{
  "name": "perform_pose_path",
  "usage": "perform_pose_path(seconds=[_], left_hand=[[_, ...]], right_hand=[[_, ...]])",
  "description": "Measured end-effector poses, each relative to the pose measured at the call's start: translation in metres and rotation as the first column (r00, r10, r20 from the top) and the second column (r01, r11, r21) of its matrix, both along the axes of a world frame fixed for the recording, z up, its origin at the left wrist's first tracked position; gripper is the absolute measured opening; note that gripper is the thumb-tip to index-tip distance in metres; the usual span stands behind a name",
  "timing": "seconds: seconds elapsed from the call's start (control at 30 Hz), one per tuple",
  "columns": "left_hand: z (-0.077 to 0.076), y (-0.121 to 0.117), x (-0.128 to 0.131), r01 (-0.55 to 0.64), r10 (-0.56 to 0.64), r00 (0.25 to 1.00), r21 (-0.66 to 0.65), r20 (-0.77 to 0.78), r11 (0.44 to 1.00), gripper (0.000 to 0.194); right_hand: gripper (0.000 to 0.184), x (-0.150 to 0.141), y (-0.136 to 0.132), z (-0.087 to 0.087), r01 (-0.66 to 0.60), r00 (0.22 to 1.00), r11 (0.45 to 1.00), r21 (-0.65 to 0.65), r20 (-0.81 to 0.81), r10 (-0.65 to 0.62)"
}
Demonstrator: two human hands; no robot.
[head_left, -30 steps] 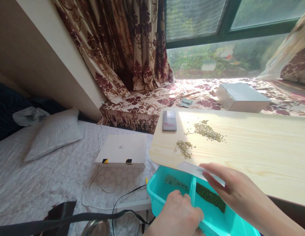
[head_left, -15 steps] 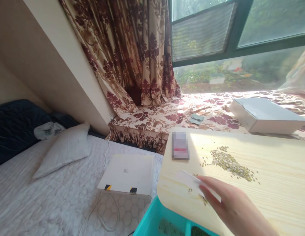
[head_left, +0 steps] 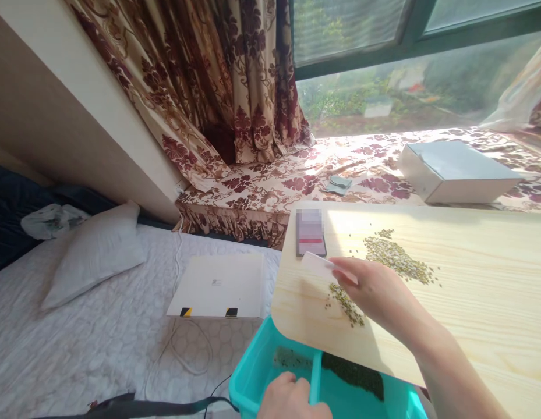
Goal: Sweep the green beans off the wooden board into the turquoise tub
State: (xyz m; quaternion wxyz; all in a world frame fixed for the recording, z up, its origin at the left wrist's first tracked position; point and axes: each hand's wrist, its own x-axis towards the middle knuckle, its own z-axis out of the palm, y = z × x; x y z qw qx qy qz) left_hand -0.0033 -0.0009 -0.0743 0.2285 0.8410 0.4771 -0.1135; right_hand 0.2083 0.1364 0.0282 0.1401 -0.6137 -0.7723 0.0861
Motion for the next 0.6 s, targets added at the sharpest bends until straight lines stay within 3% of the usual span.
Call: perform_pose_path(seconds=[0.07,0.17,0.33,0.43,0.6], left_hand=[[0.009,0.004,0.006,0.142,-0.142,0.99,-0.037,-0.011,0.989,0.014],[0.03,0.008,0.012,0.105,-0.106,0.994,-0.071,-0.01,0.992,0.036],[0.06,0.012,0.013,0.034,-0.034,0.999,-0.144,0.004,0.989,0.039],[0.067,0.013,0.012,0.007,-0.005,1.0,-0.141,0.017,0.99,0.037],[0.065,0.011,0.009,-0.037,0.041,0.999,-0.116,0.03,0.993,0.035]], right_hand=[[0.031,0.001,0.0,0.0,0.027,0.999,1.0,0.007,0.029,-0.027],[0.03,0.0,-0.001,-0.003,0.043,0.998,0.999,0.013,0.042,-0.043],[0.032,-0.006,-0.005,-0.009,0.038,0.999,0.999,0.01,0.026,-0.038],[0.033,-0.006,-0.008,-0.011,0.02,1.0,1.0,0.008,0.011,-0.02],[0.035,0.001,-0.009,-0.008,-0.004,0.999,1.0,-0.002,-0.037,0.004]])
